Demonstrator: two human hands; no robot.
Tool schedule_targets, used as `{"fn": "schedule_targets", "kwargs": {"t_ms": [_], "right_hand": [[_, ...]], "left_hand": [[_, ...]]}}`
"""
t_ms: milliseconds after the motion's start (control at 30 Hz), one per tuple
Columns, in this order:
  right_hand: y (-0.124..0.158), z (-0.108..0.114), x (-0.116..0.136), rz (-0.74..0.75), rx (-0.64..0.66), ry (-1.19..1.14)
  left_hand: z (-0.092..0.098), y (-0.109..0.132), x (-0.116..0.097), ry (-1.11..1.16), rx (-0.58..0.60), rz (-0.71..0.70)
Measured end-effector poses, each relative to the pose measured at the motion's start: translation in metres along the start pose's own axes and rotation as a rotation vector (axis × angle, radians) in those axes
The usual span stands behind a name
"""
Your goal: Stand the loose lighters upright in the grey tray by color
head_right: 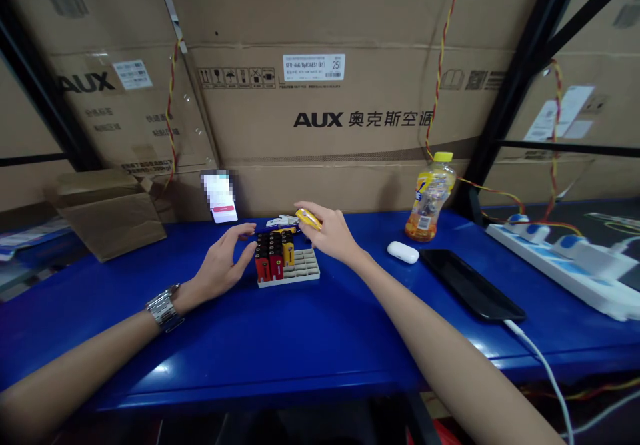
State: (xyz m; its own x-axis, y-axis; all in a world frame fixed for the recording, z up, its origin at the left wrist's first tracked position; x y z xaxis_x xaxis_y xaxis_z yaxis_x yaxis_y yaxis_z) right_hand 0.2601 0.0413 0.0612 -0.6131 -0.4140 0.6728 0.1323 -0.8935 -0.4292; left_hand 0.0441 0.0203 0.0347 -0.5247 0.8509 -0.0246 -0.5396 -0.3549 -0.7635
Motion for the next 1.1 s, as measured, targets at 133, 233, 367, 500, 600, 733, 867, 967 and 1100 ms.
{"fn": "schedule_targets", "kwargs": {"t_ms": [133, 233, 367, 500, 600, 733, 867, 967, 1100], "right_hand": [[-0.003, 0.0, -0.01, -0.074, -0.032, -0.041], [-0.004, 0.001, -0.01, -0.044, -0.094, -0.039], [-0.004, 0.002, -0.007, 0.03, -0.136, -0.017], [-0.003, 0.002, -0.005, 0.007, -0.126, -0.004], [-0.001, 0.004, -0.002, -0.005, -0.145, 0.019], [0.0, 0.005, 0.0, -0.015, -0.162, 0.06], [-0.001, 0.004, -0.001, -0.017, -0.17, 0.085], [-0.002, 0.003, -0.002, -0.003, -0.197, 0.131], [-0.001, -0.001, -0.001, 0.05, -0.156, 0.145]], "left_hand": [[-0.003, 0.001, 0.004, 0.04, 0.052, 0.059], [-0.003, 0.002, 0.003, 0.064, 0.069, 0.079], [-0.005, 0.002, 0.003, 0.066, 0.106, 0.06], [-0.006, 0.002, 0.004, 0.063, 0.124, 0.066], [-0.007, 0.003, 0.006, 0.06, 0.131, 0.083], [-0.008, 0.004, 0.006, 0.06, 0.145, 0.094], [-0.008, 0.004, 0.006, 0.067, 0.149, 0.091], [-0.008, 0.004, 0.006, 0.071, 0.149, 0.082], [-0.008, 0.004, 0.006, 0.073, 0.151, 0.072]]}}
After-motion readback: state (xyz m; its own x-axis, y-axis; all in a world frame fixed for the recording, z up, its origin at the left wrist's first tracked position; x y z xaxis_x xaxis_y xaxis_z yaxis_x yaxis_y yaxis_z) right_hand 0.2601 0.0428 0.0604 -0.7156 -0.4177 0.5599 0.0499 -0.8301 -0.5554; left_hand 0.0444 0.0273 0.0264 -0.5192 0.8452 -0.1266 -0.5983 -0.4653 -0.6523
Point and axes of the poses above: each hand's wrist, its own y-axis away from the middle knuckle, its own z-axis out of the back of the hand, x = y × z, the point moved 5 cm from there along -y, towards the middle knuckle, and after that the axes turned 14 degrees about -z, right-handed, at the moved point
